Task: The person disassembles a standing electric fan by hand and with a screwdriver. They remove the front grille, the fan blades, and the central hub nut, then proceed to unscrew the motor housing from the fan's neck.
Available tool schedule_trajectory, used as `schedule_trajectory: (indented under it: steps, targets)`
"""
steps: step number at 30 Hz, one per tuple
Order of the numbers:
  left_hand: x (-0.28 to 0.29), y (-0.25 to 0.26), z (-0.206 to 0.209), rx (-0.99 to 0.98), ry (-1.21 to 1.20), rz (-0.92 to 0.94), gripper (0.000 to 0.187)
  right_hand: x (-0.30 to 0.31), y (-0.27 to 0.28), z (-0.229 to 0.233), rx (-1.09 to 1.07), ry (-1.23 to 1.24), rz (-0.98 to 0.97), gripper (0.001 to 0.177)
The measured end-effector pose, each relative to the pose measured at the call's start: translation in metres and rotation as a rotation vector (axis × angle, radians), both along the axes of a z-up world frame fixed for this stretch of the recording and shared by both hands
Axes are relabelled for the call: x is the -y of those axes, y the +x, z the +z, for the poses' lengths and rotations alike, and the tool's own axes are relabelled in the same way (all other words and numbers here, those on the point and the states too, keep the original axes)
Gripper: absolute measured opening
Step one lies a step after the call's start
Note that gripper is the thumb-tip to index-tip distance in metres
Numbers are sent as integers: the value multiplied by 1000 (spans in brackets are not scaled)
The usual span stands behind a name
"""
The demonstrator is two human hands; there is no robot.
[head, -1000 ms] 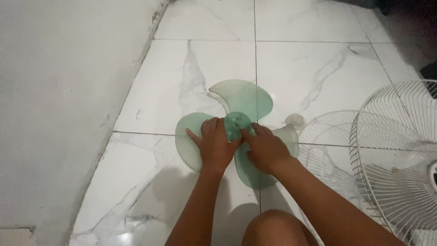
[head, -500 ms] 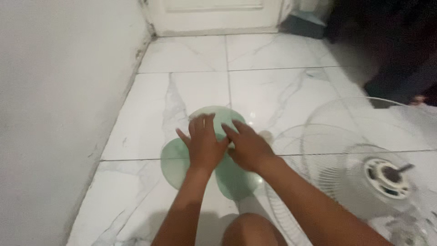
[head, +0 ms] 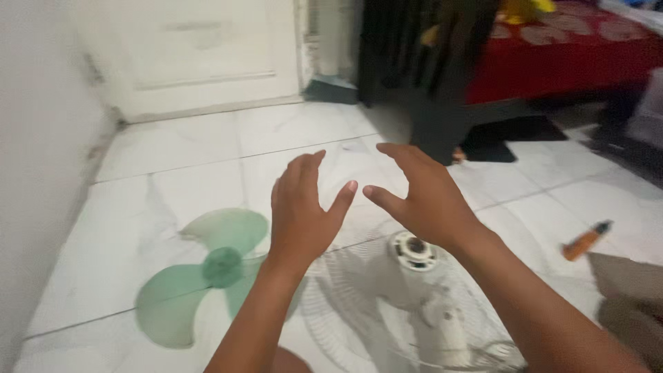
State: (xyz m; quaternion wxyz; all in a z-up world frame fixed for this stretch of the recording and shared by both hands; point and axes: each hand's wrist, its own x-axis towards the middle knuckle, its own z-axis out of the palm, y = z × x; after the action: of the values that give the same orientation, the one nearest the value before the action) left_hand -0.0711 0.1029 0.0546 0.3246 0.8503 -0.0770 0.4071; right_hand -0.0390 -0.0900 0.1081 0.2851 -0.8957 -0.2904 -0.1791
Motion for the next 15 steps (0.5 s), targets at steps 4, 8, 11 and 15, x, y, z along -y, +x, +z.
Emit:
schedule_trajectory:
  steps: [4, 8, 11, 15]
  targets:
    - [63, 10, -16, -14, -8, -132, 58, 58, -1, -18, -1, 25, -64, 67]
    - [99, 20, -52, -102, -42, -223, 53, 90, 0, -55, -166, 38, -134, 67]
    - [105, 31, -79, -206, -53, -306, 48, 99, 5, -83, -245, 34, -143, 67]
    - [99, 44, -103, -499, 86, -482, 43, 100, 13, -117, -388, 9, -150, 60]
